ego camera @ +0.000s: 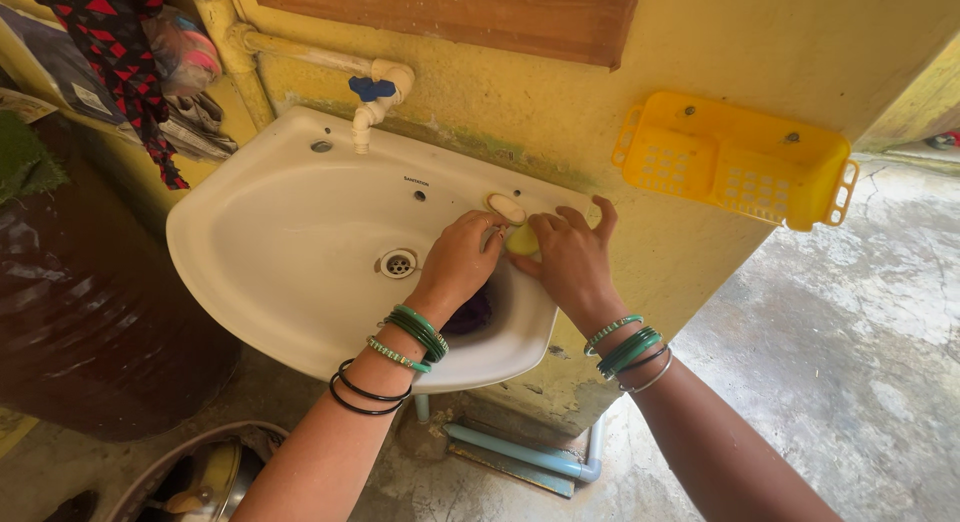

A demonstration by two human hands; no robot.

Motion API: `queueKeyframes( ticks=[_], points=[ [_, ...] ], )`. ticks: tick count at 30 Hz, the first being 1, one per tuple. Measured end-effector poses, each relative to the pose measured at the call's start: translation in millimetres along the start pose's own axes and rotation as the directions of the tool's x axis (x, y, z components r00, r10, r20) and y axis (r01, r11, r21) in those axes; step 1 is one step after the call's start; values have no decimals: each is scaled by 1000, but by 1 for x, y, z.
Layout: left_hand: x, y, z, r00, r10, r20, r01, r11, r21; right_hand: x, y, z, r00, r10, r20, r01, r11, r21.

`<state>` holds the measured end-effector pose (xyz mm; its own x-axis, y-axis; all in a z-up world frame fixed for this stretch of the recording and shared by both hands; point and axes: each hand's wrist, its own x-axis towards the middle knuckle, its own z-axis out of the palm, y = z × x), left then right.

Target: The person cleans a plastic shelf by hand at a sink, attaches it to the wall, and سپس wipes the sink basin with a cloth while rinsing it with water from a tap.

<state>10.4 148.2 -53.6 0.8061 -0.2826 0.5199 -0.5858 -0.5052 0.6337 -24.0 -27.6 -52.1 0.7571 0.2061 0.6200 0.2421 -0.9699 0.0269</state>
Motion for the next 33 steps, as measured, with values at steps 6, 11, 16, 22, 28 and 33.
queueKeyframes(
  ticks=[6,11,16,22,28,33],
  points=[
    [-2,4,-3,999,-31,9,31,999,-25,7,15,1,995,-83,50,89,987,-131],
    [-1,8,-6,999,-39,13,39,998,-45,1,14,-17,998,-40,-57,42,998,36],
    [-2,18,-9,1000,-11,8,12,997,-78,-15,9,-44,980,174,-99,-132,933,335],
    [-3,50,10,996,85,29,-78,978,-192,-30,25,-80,956,220,-194,-141,924,355],
    [8,75,68,982,-14,186,112,843,-527,-45,53,-114,943,110,-314,-50,979,196],
    [19,108,104,906,35,422,319,600,-733,-61,81,-122,902,141,-409,-64,979,195]
  ],
)
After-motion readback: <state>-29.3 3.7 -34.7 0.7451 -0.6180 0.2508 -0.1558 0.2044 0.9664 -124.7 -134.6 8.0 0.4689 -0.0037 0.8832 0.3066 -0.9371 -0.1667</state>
